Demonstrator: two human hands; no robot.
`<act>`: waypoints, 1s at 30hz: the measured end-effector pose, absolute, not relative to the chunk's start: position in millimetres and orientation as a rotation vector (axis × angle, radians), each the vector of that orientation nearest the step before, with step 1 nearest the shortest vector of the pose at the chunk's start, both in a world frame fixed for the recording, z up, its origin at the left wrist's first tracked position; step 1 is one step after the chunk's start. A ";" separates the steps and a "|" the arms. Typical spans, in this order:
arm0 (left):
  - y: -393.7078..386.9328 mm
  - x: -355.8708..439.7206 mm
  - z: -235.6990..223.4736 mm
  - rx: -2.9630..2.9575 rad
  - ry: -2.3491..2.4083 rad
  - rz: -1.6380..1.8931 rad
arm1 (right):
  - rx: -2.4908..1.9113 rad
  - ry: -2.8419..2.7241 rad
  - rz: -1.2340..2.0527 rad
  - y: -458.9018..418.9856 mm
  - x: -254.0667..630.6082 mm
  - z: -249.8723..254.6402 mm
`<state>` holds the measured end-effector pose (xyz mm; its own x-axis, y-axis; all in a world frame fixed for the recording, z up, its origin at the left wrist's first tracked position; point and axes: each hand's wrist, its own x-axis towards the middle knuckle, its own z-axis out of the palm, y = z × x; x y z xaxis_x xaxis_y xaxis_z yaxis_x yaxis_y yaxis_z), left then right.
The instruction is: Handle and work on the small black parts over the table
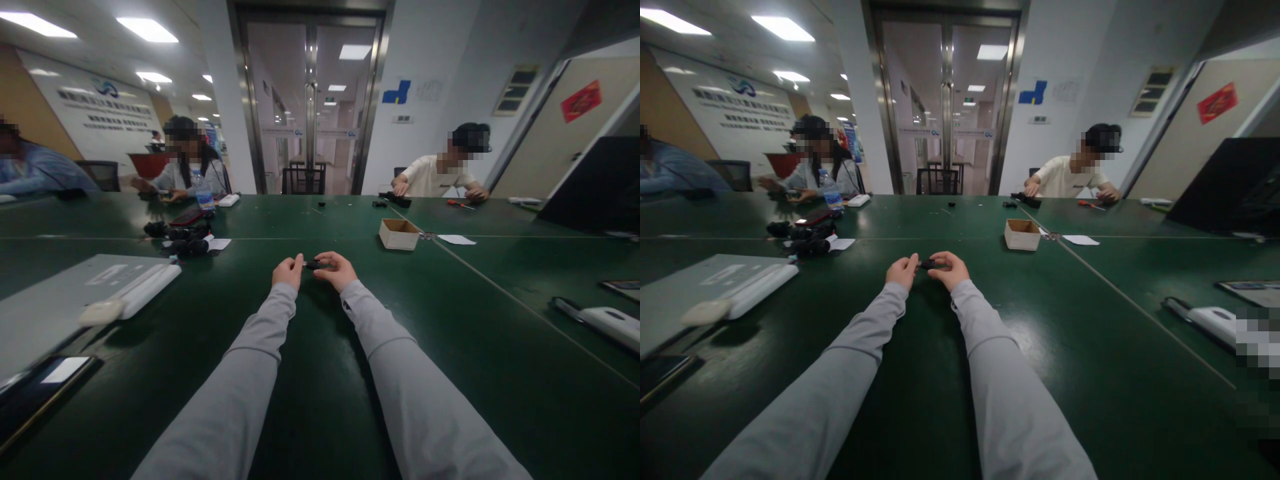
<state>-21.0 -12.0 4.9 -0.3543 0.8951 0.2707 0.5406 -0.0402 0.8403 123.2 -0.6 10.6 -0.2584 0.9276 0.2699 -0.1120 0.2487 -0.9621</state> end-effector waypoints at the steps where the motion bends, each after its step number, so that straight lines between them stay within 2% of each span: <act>1: -12.2 -20.9 4.9 1.531 1.886 1.353 | -0.799 -1.464 1.240 0.1 123.4 9.8; 16: -15.2 -19.3 5.9 1.523 1.787 1.353 | -0.773 -1.354 1.376 7.1 128.7 2.8; 23: -3.2 -18.6 -6.8 1.481 1.492 1.491 | -0.847 -1.264 1.376 9.1 128.8 2.7; 30: -7.2 -13.5 0.5 1.345 1.170 1.557 | -0.887 -1.151 1.395 10.1 129.0 3.6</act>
<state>-13.5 -7.2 0.5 -0.1611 0.9416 0.2956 0.0218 -0.2961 0.9549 129.0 10.1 3.6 -0.1520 0.9851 0.0801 -0.2663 0.0372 -0.9632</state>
